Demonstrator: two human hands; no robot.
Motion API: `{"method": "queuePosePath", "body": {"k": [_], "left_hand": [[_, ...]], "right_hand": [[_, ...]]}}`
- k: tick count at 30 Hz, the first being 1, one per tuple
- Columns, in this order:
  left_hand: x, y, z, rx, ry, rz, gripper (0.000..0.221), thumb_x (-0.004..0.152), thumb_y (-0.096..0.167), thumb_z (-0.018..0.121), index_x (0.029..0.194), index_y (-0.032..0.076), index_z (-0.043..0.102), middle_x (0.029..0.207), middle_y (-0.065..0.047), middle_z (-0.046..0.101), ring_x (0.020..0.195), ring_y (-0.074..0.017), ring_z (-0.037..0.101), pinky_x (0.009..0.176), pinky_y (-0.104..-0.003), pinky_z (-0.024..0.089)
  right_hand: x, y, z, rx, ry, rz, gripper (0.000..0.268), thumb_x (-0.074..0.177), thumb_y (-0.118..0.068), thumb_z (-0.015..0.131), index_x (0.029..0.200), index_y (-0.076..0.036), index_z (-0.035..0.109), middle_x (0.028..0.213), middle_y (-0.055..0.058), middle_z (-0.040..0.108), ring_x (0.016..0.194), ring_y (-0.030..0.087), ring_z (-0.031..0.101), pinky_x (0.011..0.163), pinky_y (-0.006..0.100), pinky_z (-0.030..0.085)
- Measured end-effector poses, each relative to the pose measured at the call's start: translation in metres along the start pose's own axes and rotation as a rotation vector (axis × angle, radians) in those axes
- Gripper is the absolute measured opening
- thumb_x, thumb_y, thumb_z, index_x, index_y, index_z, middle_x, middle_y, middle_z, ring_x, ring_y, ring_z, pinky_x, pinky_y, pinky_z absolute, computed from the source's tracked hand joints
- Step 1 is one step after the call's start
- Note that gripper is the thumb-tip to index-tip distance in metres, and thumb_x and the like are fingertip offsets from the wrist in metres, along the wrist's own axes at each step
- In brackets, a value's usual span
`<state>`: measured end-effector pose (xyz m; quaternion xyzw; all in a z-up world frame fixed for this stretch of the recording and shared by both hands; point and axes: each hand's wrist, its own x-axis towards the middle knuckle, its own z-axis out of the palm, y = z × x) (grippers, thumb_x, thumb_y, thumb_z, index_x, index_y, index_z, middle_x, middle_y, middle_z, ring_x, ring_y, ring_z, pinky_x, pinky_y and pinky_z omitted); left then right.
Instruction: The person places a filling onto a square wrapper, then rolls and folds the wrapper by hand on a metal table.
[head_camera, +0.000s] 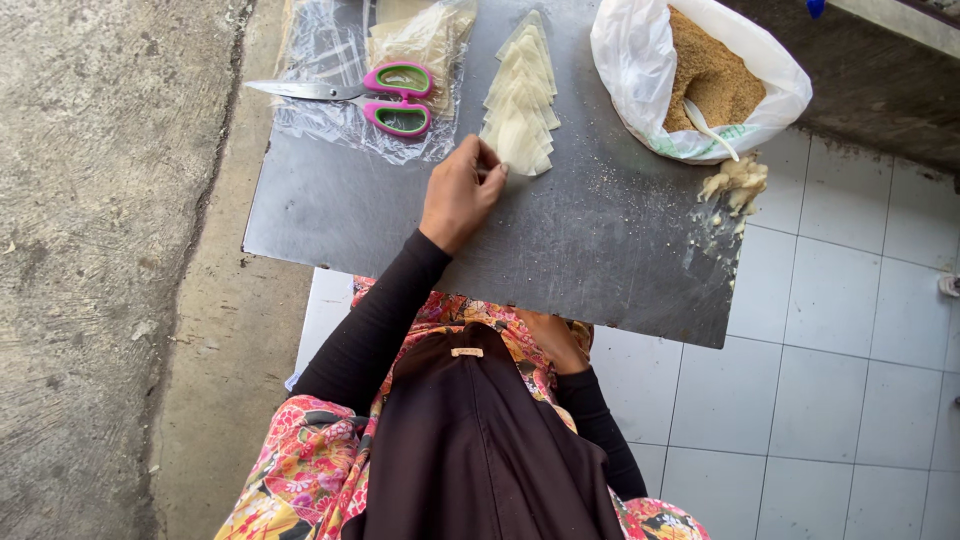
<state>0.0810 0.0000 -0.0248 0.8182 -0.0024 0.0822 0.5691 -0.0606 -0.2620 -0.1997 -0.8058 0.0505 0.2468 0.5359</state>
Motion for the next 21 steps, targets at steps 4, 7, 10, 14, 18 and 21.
{"method": "queuePosePath", "body": {"k": [4, 7, 10, 14, 18, 21], "left_hand": [[0.017, 0.005, -0.001, -0.43, -0.065, -0.17, 0.036, 0.089, 0.013, 0.076, 0.111, 0.003, 0.049, 0.096, -0.004, 0.059, 0.076, -0.0084, 0.063, 0.064, -0.026, 0.059], [0.017, 0.012, -0.005, -0.426, -0.106, -0.221, 0.036, 0.094, 0.014, 0.076, 0.116, 0.004, 0.05, 0.094, -0.004, 0.064, 0.077, -0.0089, 0.065, 0.064, -0.023, 0.057], [0.016, 0.015, 0.001, -0.317, -0.112, -0.179, 0.028, 0.094, 0.009, 0.071, 0.117, 0.004, 0.055, 0.094, -0.006, 0.065, 0.079, -0.0117, 0.07, 0.067, -0.024, 0.057], [0.025, 0.028, 0.015, -0.505, -0.221, -0.14, 0.023, 0.097, 0.007, 0.069, 0.117, 0.004, 0.057, 0.1, -0.006, 0.064, 0.085, -0.0116, 0.072, 0.073, -0.025, 0.063], [0.031, 0.058, 0.016, -0.641, -0.305, -0.049, 0.021, 0.101, 0.009, 0.068, 0.118, 0.003, 0.057, 0.106, -0.006, 0.062, 0.088, -0.0119, 0.072, 0.076, -0.026, 0.065], [0.02, 0.064, 0.008, -0.648, -0.325, -0.056, 0.021, 0.1, 0.009, 0.068, 0.117, 0.003, 0.058, 0.106, -0.006, 0.06, 0.085, -0.0123, 0.071, 0.074, -0.025, 0.064]], "right_hand": [[-0.042, -0.033, -0.006, -0.066, 0.045, 0.022, 0.035, 0.106, -0.026, 0.061, 0.125, 0.001, 0.073, 0.103, 0.016, 0.074, 0.089, 0.02, 0.066, 0.085, 0.034, 0.052], [-0.077, -0.084, -0.018, -0.223, 0.003, -0.069, 0.035, 0.101, -0.026, 0.055, 0.125, -0.003, 0.07, 0.114, 0.01, 0.075, 0.108, 0.019, 0.073, 0.087, 0.031, 0.057], [-0.104, -0.125, -0.031, -0.301, -0.092, -0.173, 0.036, 0.101, -0.024, 0.057, 0.128, -0.002, 0.067, 0.119, 0.013, 0.073, 0.108, 0.023, 0.073, 0.089, 0.035, 0.058], [-0.127, -0.163, -0.045, -0.386, -0.072, -0.266, 0.033, 0.098, -0.02, 0.063, 0.125, -0.004, 0.069, 0.117, 0.013, 0.074, 0.101, 0.025, 0.075, 0.085, 0.036, 0.06], [-0.135, -0.184, -0.049, -0.422, 0.008, -0.504, 0.029, 0.096, -0.014, 0.066, 0.123, -0.003, 0.069, 0.115, 0.015, 0.075, 0.102, 0.028, 0.073, 0.087, 0.038, 0.058], [-0.139, -0.197, -0.053, -0.442, 0.046, -0.587, 0.03, 0.094, -0.012, 0.068, 0.123, -0.003, 0.069, 0.112, 0.014, 0.075, 0.098, 0.028, 0.073, 0.087, 0.039, 0.057]]}}
